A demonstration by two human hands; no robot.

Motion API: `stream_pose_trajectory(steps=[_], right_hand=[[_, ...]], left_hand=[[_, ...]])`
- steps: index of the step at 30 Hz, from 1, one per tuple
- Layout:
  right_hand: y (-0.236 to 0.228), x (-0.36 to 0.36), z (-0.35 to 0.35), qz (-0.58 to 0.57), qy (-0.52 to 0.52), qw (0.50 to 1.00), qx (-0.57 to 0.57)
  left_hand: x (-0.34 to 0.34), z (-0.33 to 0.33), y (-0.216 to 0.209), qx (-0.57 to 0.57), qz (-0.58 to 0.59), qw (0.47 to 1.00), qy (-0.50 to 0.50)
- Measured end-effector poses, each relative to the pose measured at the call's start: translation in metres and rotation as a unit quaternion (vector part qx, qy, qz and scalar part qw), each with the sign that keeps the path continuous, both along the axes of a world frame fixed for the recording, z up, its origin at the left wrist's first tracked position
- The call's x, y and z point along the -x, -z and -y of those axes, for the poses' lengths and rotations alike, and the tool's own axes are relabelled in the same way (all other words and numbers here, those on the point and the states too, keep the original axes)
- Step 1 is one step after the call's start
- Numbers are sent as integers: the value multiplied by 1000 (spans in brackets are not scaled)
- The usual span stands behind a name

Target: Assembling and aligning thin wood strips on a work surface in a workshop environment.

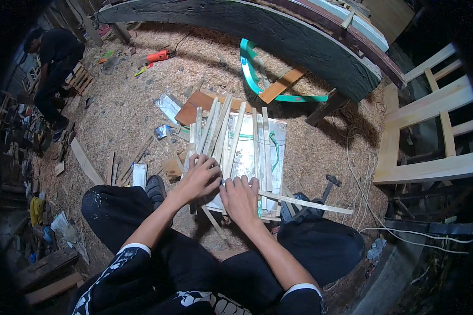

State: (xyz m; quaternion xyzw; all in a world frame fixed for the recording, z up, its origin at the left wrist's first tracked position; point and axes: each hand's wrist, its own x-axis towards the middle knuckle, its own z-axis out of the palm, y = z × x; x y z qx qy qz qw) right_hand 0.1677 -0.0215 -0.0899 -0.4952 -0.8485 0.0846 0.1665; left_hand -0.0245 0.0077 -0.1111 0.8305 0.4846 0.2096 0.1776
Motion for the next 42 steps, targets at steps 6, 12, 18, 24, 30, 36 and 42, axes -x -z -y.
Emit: stream_pose_trajectory(steps=[6,12,18,24,30,36,42], right_hand=[[-4,-1,-2,8,4,1000,3],[10,-5,-4,-16,-13,1000,7],[12,-3,-8,-35,-28,999,20],[18,-8,-8,-50,-47,997,27],[23,-12,-8,-53,-76,995,25],[23,-14,-7,-31,-88,995,21],[13,-14,0,-31,-65,997,-6]], left_hand=[[-1,2,-3,-22,8,1000,4],[-3,3,5,-51,-4,999,1],[-7,6,14,-52,-11,999,-6],[-12,8,17,-58,-6,998,-24],[-14,9,18,-70,3,997,-33],[-16,7,20,-74,10,997,-33],[-5,5,5,-52,-4,998,-21]])
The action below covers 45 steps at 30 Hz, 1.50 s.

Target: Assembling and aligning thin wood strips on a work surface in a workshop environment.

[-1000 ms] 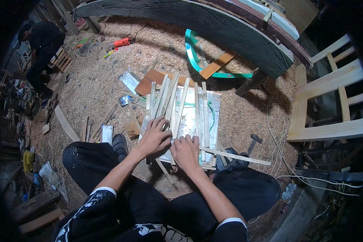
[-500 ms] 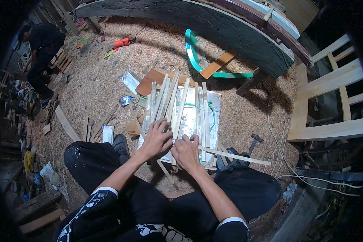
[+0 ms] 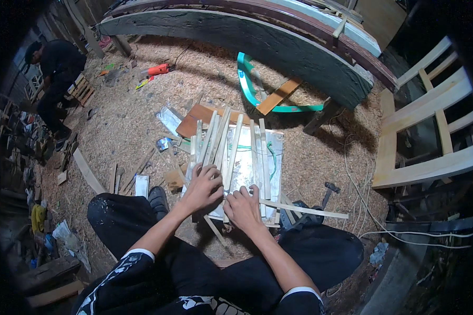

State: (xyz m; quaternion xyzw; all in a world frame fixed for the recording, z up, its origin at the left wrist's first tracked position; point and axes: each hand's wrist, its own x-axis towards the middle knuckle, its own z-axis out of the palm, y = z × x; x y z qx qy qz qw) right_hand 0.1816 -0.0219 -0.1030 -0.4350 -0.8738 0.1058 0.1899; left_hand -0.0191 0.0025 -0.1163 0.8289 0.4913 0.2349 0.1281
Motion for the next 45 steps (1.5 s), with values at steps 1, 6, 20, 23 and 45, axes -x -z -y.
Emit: stream_pose_trajectory(steps=[1,6,20,23,45], right_hand=[[-7,-3,0,10,13,1000,12],[-23,-15,-8,-23,59,998,29],[1,-19,-13,2,18,999,34],[-1,-17,-15,-25,21,999,36],[-24,-47,-13,-56,48,989,125]], left_hand=[[2,0,-7,24,17,1000,4],[11,-1,-23,57,67,996,10],[-2,8,-12,68,20,996,49],[-5,10,-16,81,42,996,26],[4,4,-3,95,67,993,8]])
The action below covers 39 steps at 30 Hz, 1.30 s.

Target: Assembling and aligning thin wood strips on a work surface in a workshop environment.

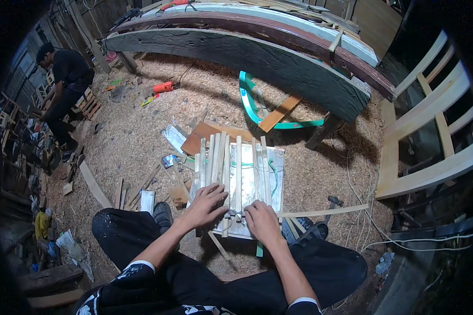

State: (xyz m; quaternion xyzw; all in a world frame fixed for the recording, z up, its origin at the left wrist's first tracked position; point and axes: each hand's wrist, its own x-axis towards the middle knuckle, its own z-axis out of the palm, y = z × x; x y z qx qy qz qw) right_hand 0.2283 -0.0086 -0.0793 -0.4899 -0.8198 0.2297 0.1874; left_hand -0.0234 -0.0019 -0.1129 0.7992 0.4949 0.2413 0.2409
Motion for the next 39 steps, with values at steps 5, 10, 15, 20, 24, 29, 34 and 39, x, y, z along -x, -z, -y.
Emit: stream_pose_trajectory(steps=[5,10,15,20,24,29,34,39], right_hand=[[4,14,-4,10,5,1000,-25],[2,30,-6,66,32,996,-48],[4,46,-3,103,23,994,-33],[0,41,-9,95,21,992,75],[5,36,-13,102,-13,993,55],[-1,33,-19,67,-27,995,75],[-36,31,-27,-12,-1,994,107],[-64,24,-26,-43,39,991,118]], left_hand=[[4,-5,0,17,-20,1000,10],[-3,-5,-4,47,-19,999,4],[3,-6,3,8,-34,998,-56],[13,-2,12,28,-42,991,-124],[14,2,21,27,56,982,-177],[23,-15,27,107,158,970,-149],[15,-15,32,12,162,971,-176],[7,-18,6,248,374,870,-204]])
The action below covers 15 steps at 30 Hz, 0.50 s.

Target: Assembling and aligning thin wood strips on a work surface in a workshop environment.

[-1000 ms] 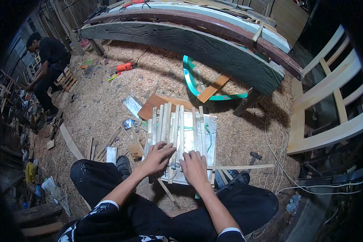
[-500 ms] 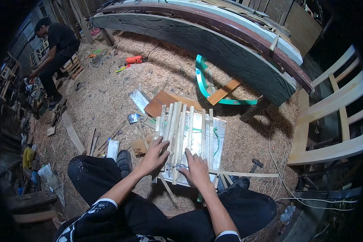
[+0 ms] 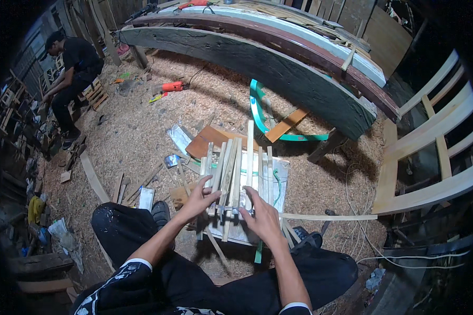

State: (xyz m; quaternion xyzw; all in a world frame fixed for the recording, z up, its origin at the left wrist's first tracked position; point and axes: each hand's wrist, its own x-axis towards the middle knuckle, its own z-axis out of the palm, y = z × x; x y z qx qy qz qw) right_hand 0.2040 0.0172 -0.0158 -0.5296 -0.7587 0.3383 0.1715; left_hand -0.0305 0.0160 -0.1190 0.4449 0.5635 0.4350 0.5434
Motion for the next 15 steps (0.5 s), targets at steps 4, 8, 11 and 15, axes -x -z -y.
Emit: stream_pose_trajectory(steps=[4,8,11,15], right_hand=[[25,-11,2,-17,-14,999,-47],[20,-11,3,16,-40,999,1],[19,-8,6,60,-63,996,28],[65,1,17,28,55,997,-39]], left_hand=[[-2,-1,-9,6,52,998,35],[-14,3,-7,24,122,992,-24],[-15,5,-3,101,189,977,-23],[-24,12,-1,119,158,980,6]])
